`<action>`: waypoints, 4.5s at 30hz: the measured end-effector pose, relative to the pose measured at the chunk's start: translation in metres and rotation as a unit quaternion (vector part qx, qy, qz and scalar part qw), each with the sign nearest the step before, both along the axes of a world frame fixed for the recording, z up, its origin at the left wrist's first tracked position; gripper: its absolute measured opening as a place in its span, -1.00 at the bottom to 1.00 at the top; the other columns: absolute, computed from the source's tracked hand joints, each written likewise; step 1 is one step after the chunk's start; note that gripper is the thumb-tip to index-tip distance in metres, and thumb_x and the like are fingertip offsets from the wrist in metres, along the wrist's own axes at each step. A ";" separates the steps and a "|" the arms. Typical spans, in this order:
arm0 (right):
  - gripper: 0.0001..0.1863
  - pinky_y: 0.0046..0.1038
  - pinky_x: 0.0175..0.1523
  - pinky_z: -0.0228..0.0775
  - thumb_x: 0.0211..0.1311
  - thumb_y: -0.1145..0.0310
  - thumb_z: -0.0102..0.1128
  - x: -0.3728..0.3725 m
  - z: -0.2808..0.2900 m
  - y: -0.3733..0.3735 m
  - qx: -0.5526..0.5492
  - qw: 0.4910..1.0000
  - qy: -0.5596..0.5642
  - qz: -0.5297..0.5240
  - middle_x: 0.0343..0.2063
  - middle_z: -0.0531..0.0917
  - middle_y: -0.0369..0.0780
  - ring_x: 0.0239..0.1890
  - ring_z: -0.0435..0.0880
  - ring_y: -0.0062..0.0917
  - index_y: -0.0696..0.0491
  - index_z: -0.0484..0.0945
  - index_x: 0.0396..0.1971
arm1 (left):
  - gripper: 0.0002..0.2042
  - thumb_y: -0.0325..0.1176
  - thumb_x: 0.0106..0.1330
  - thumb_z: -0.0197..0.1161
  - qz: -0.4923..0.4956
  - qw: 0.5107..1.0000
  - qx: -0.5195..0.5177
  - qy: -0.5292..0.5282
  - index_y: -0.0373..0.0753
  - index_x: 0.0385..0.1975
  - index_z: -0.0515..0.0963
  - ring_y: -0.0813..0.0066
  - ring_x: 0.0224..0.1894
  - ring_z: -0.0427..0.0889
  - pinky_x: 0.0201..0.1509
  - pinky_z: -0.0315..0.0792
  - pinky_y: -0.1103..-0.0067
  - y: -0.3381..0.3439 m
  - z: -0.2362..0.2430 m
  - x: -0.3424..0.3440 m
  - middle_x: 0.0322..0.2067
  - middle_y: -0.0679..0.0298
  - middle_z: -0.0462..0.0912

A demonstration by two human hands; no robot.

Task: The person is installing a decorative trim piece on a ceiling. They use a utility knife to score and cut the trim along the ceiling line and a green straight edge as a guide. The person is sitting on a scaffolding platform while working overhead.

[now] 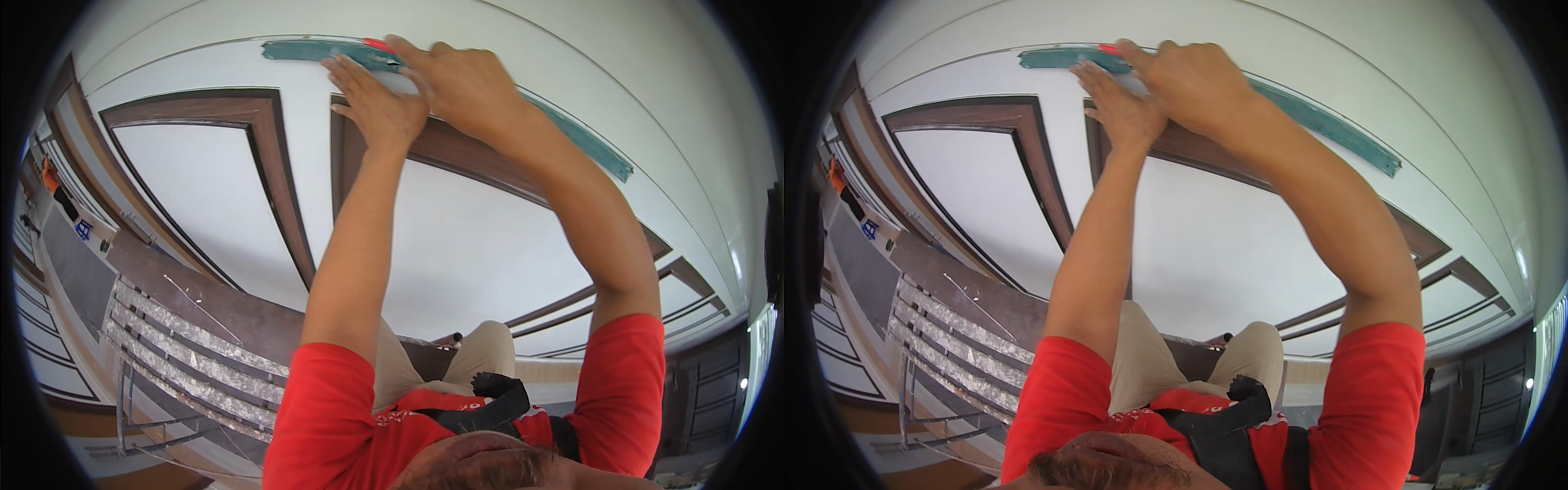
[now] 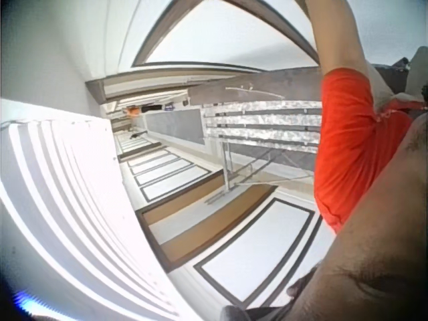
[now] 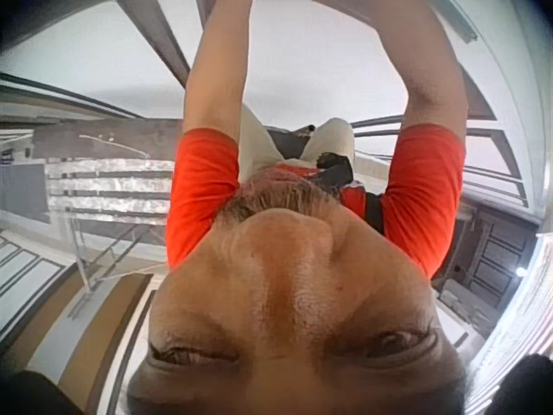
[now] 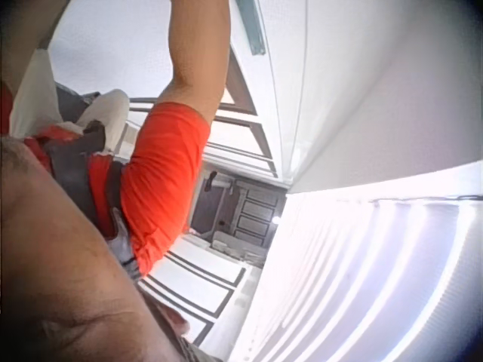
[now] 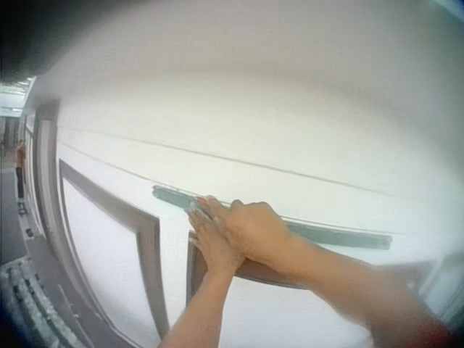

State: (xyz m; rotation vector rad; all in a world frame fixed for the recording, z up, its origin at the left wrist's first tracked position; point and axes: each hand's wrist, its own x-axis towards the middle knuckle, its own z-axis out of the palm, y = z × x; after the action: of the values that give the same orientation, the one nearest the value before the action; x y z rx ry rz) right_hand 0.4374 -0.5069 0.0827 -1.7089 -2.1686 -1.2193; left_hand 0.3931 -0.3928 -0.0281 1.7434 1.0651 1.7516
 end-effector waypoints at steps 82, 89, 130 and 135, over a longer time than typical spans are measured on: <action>-0.70 -0.30 -0.15 0.54 0.26 0.38 0.34 -0.076 0.016 0.123 -0.075 0.997 0.002 0.009 -0.30 0.71 -0.06 -0.30 0.70 -0.27 0.14 0.63 -0.04 | 0.19 0.17 0.09 0.45 -0.032 0.996 -0.015 0.079 -0.31 0.55 -0.17 -0.40 0.57 -0.38 0.39 -0.27 -0.47 0.003 -0.006 -0.004 0.52 -0.25 -0.21; -0.55 -0.22 -0.24 0.58 0.25 0.39 0.23 -0.049 0.023 0.051 -0.091 0.992 -0.067 -0.054 -0.44 0.73 -0.06 -0.33 0.76 -0.17 0.11 0.49 0.15 | 0.30 0.15 0.03 0.51 -0.004 1.000 -0.012 0.028 -0.53 0.50 -0.27 -0.38 0.58 -0.38 0.43 -0.36 -0.40 -0.005 -0.003 -0.007 0.53 -0.34 -0.34; -0.31 -0.34 -0.54 0.46 0.24 0.44 0.25 0.121 -0.009 -0.159 -0.030 0.982 -0.049 -0.179 -0.50 0.61 -0.14 -0.62 0.62 -0.35 -0.04 0.36 0.42 | 0.56 0.53 -0.17 0.46 0.033 0.995 -0.042 0.081 -0.59 0.49 -0.34 -0.08 0.62 -0.39 0.58 -0.25 -0.09 -0.006 0.004 -0.001 0.54 -0.30 -0.35; -0.24 -0.33 -0.50 0.49 0.15 0.51 0.26 0.144 0.001 -0.200 -0.070 0.966 -0.022 -0.249 -0.48 0.62 -0.12 -0.60 0.64 -0.32 -0.04 0.35 0.43 | 0.55 0.53 -0.17 0.46 0.044 0.995 -0.044 0.080 -0.53 0.51 -0.36 0.00 0.63 -0.42 0.62 -0.38 -0.01 -0.001 0.000 0.001 0.56 -0.21 -0.38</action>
State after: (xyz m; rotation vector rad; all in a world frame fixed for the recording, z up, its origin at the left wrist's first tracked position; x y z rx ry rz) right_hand 0.5812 -0.7064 0.0838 -2.4102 -1.9481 -1.2296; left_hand 0.3942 -0.3941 -0.0283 1.8328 1.2849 1.6111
